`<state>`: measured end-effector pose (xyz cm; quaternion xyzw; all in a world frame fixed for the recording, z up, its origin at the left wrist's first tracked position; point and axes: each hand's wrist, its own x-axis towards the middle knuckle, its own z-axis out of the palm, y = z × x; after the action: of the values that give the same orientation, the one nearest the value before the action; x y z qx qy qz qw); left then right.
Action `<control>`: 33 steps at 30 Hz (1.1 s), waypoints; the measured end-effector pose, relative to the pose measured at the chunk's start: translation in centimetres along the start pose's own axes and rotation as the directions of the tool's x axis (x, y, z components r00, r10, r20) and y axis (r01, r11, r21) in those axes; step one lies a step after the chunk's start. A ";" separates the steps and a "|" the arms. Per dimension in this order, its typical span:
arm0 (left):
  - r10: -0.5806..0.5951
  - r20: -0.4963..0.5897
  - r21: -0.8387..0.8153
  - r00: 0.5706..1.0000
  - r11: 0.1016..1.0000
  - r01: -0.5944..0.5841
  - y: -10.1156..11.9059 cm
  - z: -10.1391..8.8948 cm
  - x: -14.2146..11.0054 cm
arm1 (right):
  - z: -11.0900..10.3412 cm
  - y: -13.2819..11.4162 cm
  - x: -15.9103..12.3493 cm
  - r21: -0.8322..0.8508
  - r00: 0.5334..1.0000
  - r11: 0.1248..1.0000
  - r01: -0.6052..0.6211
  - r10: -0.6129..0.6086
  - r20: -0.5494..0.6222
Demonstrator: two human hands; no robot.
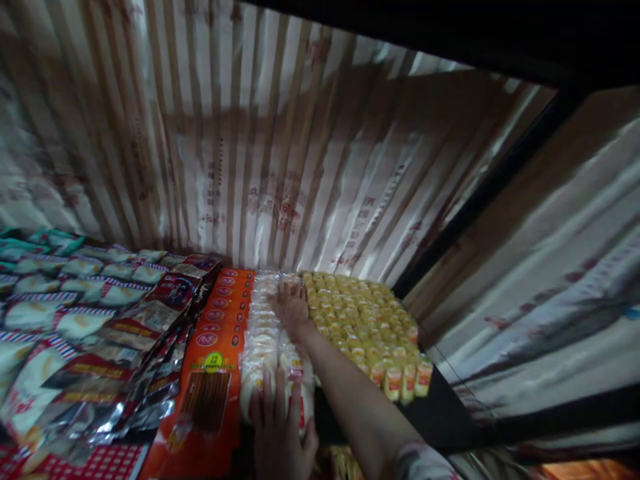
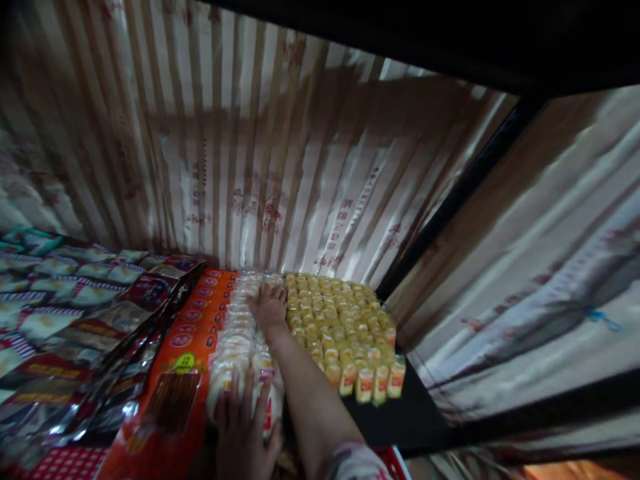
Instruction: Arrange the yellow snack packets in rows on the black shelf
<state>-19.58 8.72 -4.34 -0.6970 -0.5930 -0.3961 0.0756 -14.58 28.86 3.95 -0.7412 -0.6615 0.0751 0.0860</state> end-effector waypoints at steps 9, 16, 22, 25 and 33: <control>-0.034 0.007 -0.031 0.999 0.999 0.034 0.0 0.3 -0.2 | 0.2 -0.4 0.4 0.106 0.996 0.992 -0.075 0.071 0.048; -0.032 -0.030 -0.064 0.999 0.997 0.030 -0.1 0.9 -0.3 | 0.1 -0.7 0.8 0.122 0.993 0.985 -0.118 0.113 0.045; -0.008 -0.027 -0.047 1.000 0.999 0.007 -0.3 1.3 -0.6 | 0.5 -0.7 0.9 0.130 0.996 0.987 -0.090 0.092 -0.006; 0.005 -0.035 -0.035 0.999 0.999 -0.006 -0.4 1.4 -0.7 | 0.9 -0.5 1.2 0.130 0.996 0.987 -0.090 0.089 0.016; 0.011 -0.043 -0.046 0.999 0.999 -0.013 -0.6 1.9 -1.1 | 1.1 -0.2 1.7 0.159 0.994 0.982 -0.102 0.097 0.043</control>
<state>-19.19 9.18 -6.53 -0.6934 -0.5776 -0.4243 0.0745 -14.79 30.56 2.93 -0.7626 -0.6168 0.1454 0.1300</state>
